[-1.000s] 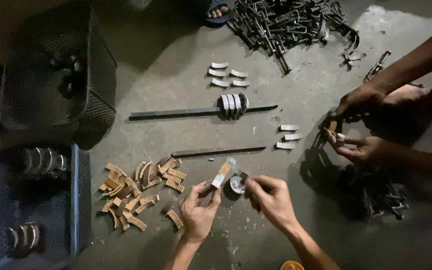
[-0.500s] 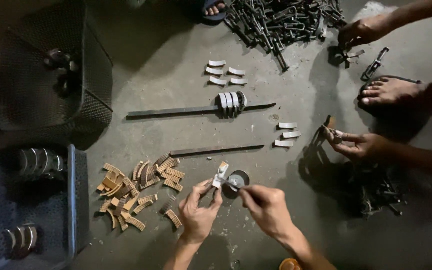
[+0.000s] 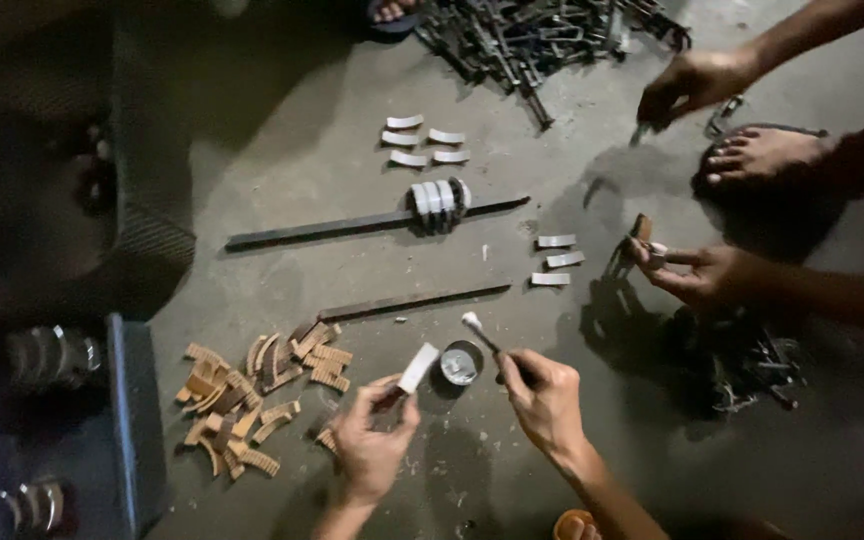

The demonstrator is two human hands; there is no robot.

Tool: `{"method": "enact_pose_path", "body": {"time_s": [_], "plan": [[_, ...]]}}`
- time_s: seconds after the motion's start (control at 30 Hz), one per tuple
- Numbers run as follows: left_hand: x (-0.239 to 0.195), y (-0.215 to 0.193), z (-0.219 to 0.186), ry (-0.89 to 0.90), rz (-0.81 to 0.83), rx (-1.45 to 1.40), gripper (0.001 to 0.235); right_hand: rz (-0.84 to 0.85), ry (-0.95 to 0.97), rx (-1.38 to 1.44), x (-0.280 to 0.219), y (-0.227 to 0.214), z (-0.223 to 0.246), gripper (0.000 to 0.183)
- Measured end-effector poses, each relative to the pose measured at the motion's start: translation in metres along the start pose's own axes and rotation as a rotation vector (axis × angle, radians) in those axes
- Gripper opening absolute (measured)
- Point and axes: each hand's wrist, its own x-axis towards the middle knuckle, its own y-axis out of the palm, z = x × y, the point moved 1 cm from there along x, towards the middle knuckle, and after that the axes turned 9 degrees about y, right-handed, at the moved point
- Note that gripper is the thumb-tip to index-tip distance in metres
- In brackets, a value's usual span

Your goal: Applying grease to metal bearing shells using a small applicator tool on the workshop floor

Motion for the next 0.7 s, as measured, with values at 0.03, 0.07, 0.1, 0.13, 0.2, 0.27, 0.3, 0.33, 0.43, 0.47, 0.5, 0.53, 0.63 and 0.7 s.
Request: {"method": "enact_pose_path", "body": {"time_s": [0.03, 0.07, 0.1, 0.13, 0.2, 0.27, 0.3, 0.33, 0.43, 0.47, 0.5, 0.53, 0.63, 0.7], "plan": [[0.007, -0.002, 0.004, -0.055, 0.062, 0.067, 0.028, 0.035, -0.035, 0.006, -0.001, 0.001, -0.014, 0.012], [0.013, -0.004, 0.009, -0.109, 0.123, 0.134, 0.030, 0.071, -0.070, 0.013, -0.002, 0.002, -0.029, 0.009], [0.040, 0.001, 0.005, -0.110, 0.130, 0.132, 0.030, 0.068, -0.063, 0.013, -0.008, 0.006, -0.035, 0.009], [0.068, 0.006, 0.002, -0.141, 0.241, 0.086, 0.031, 0.081, -0.041, 0.035, -0.013, 0.010, -0.040, 0.004], [0.120, 0.031, -0.005, -0.175, 0.345, 0.038, 0.032, 0.099, -0.023, 0.052, -0.022, 0.025, -0.055, 0.006], [0.169, 0.070, -0.014, -0.102, 0.379, -0.108, 0.023, 0.136, 0.000, 0.077, -0.033, 0.044, -0.080, 0.018], [0.180, 0.101, -0.007, -0.109, 0.376, -0.109, 0.023, 0.142, 0.001, 0.073, -0.036, 0.045, -0.082, 0.018], [0.190, 0.131, 0.001, -0.095, 0.397, -0.151, 0.022, 0.203, 0.059, 0.047, -0.039, 0.047, -0.084, 0.012], [0.194, 0.235, 0.032, -0.136, 0.378, -0.155, 0.022, 0.265, 0.065, 0.055, -0.043, 0.052, -0.103, 0.008], [0.191, 0.269, 0.044, -0.183, 0.343, -0.110, 0.024, 0.260, 0.012, 0.100, -0.045, 0.054, -0.111, 0.008], [0.187, 0.291, 0.047, -0.196, 0.337, -0.108, 0.024, 0.274, 0.015, 0.095, -0.044, 0.049, -0.113, 0.008], [0.182, 0.313, 0.050, -0.302, 0.352, -0.058, 0.022, 0.289, 0.039, 0.118, -0.044, 0.045, -0.115, 0.018], [0.175, 0.335, 0.058, -0.406, 0.377, -0.006, 0.027, 0.299, 0.111, 0.117, -0.044, 0.035, -0.116, 0.029], [0.180, 0.330, 0.064, -0.399, 0.376, -0.003, 0.034, 0.295, 0.145, 0.092, -0.036, 0.027, -0.110, 0.031]]}}
